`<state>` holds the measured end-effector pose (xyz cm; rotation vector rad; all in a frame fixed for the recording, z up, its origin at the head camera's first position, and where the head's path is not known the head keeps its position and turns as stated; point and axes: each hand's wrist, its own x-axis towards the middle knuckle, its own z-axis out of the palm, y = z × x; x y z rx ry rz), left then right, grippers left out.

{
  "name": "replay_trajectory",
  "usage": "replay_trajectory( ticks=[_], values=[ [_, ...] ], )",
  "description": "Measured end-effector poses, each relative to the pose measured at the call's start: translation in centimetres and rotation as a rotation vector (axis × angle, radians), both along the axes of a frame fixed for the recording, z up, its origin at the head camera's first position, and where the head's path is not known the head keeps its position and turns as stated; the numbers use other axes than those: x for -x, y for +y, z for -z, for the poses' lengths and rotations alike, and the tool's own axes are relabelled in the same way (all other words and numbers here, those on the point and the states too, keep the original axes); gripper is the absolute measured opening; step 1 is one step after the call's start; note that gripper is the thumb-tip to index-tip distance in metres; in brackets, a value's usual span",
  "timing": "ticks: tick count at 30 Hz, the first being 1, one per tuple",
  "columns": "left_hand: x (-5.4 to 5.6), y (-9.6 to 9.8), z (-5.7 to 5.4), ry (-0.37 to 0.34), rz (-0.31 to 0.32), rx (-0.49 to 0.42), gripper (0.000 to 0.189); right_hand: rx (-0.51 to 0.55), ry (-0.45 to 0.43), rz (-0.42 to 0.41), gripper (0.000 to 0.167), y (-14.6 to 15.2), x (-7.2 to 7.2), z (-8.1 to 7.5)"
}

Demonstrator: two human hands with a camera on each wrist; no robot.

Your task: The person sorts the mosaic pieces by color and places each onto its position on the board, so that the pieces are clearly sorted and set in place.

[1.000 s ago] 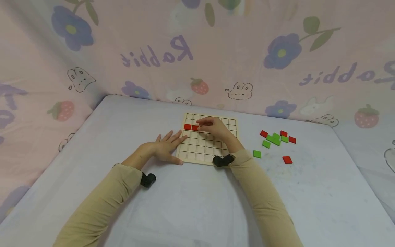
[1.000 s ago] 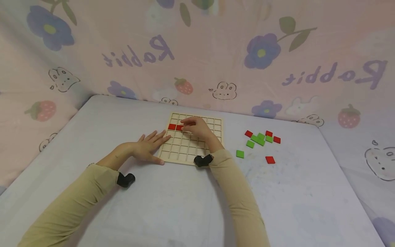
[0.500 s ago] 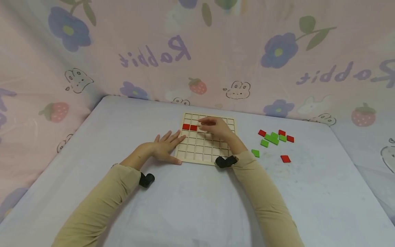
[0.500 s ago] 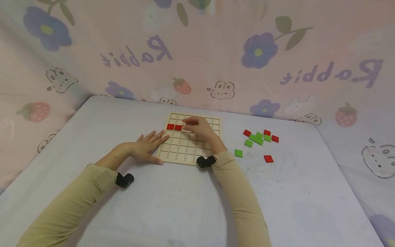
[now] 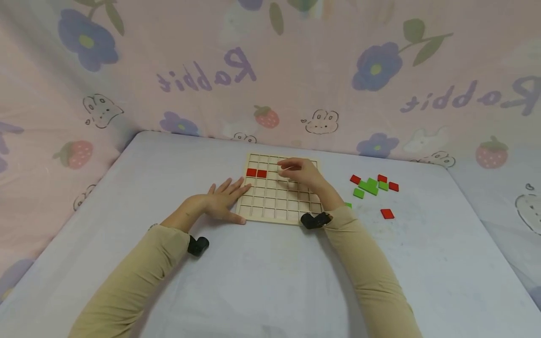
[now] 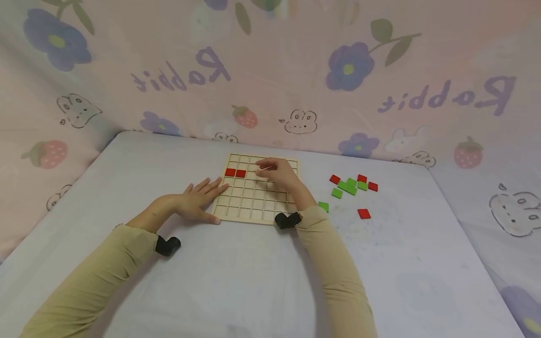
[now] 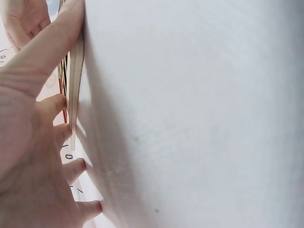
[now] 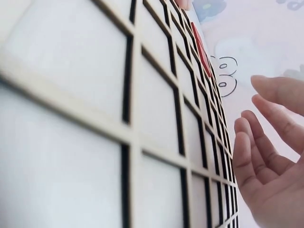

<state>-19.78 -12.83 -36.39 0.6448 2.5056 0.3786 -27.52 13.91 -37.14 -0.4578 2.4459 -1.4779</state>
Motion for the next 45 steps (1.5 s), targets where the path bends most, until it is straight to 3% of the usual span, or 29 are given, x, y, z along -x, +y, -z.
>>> replay_trajectory(
  ticks=[38,45],
  values=[
    [-0.2,-0.1,-0.3,0.002,0.006,-0.014,0.1,-0.089,0.009,0.13,0.044,5.7,-0.3,-0.5],
    [0.0,-0.3,0.4,0.0,0.006,-0.017,0.101,-0.098,0.006,0.145,0.043,6.8,-0.5,-0.5]
  ],
)
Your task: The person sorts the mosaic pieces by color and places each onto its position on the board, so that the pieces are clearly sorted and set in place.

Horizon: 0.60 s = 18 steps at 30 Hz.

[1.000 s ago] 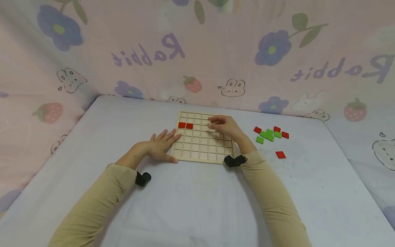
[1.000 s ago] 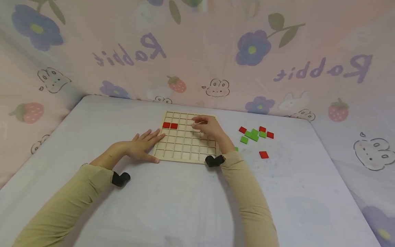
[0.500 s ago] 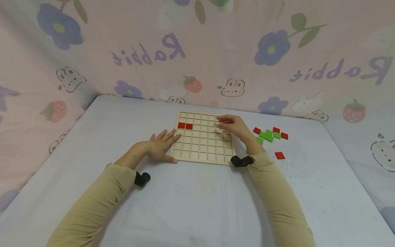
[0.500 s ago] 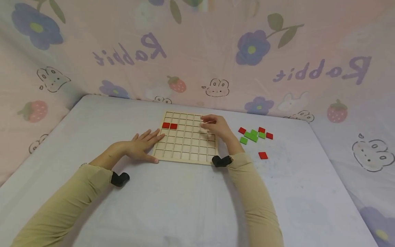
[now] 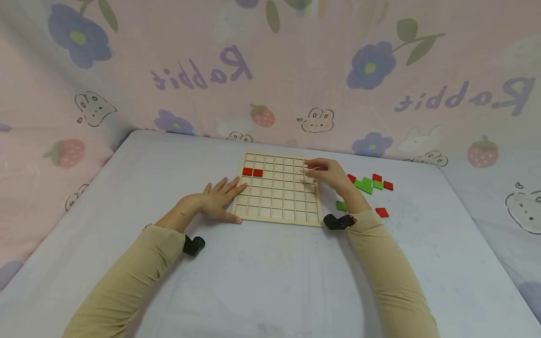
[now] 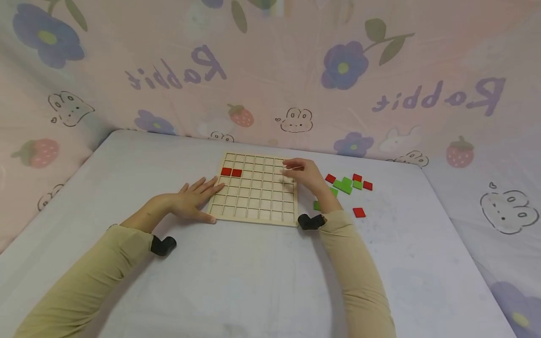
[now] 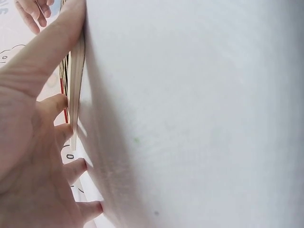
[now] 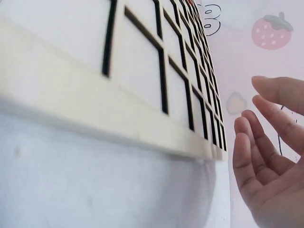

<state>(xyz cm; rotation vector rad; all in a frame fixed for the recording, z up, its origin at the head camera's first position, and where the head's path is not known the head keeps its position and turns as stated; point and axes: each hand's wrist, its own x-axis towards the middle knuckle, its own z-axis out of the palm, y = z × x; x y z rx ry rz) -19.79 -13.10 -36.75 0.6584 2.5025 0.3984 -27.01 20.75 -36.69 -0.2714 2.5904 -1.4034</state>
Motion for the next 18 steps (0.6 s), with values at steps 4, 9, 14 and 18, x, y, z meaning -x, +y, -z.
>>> replay_trajectory(
  ticks=[4,9,14,18],
  values=[
    [0.2,-0.1,0.5,0.006,-0.003,-0.004,0.102,0.0,-0.005,0.005,0.043,0.6,-0.1,0.0],
    [0.2,0.0,0.5,0.005,-0.003,-0.004,0.101,-0.017,0.006,0.023,0.044,1.3,-0.1,0.1],
    [0.0,0.2,-0.3,-0.004,0.003,-0.005,0.1,-0.038,-0.007,0.044,0.044,2.1,-0.2,0.2],
    [-0.3,0.2,-0.8,-0.005,0.008,-0.015,0.099,-0.046,-0.011,0.05,0.045,2.8,-0.2,0.2]
  ],
)
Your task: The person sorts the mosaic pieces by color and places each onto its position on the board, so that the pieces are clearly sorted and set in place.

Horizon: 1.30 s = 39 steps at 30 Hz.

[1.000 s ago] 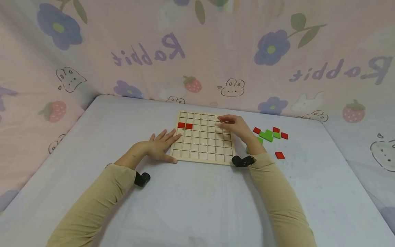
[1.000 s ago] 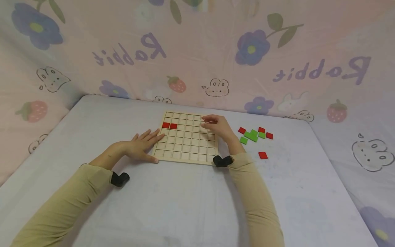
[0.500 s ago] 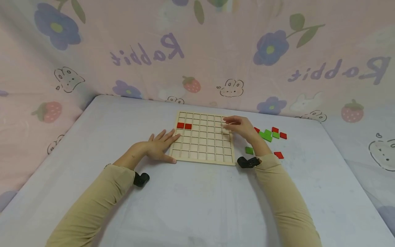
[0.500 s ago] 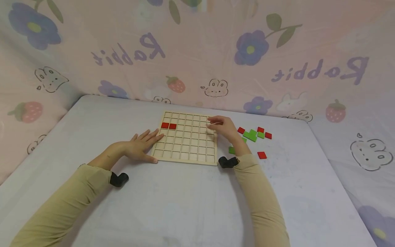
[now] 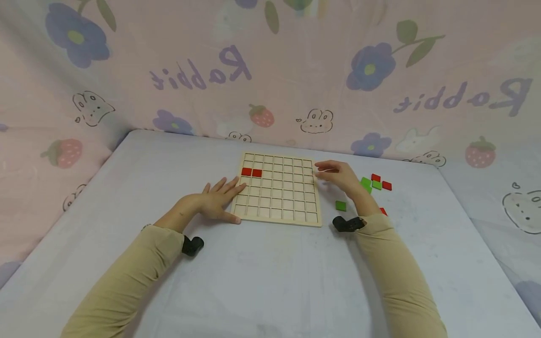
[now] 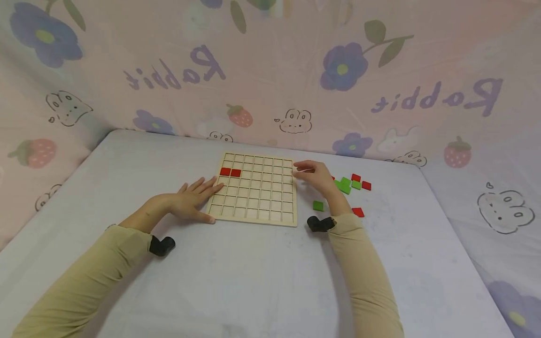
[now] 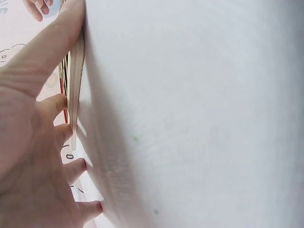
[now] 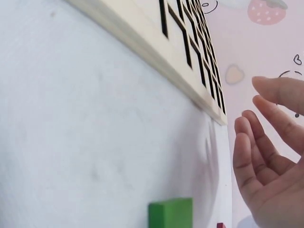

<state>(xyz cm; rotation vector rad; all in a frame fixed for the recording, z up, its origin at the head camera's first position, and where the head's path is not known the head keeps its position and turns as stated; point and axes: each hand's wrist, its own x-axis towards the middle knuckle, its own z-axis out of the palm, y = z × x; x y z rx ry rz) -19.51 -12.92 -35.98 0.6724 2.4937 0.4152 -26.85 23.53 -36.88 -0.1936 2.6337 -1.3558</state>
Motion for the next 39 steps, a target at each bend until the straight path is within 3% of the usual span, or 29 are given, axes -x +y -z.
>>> replay_trajectory(
  ticks=[31,39],
  values=[
    [0.2,-0.1,0.4,0.016,0.003,0.025,0.099,-0.109,-0.018,0.135,0.046,3.7,-0.7,-0.2],
    [0.2,-0.1,0.2,0.024,0.004,0.024,0.099,-0.122,-0.027,0.131,0.049,4.9,-0.9,-0.1]
  ],
)
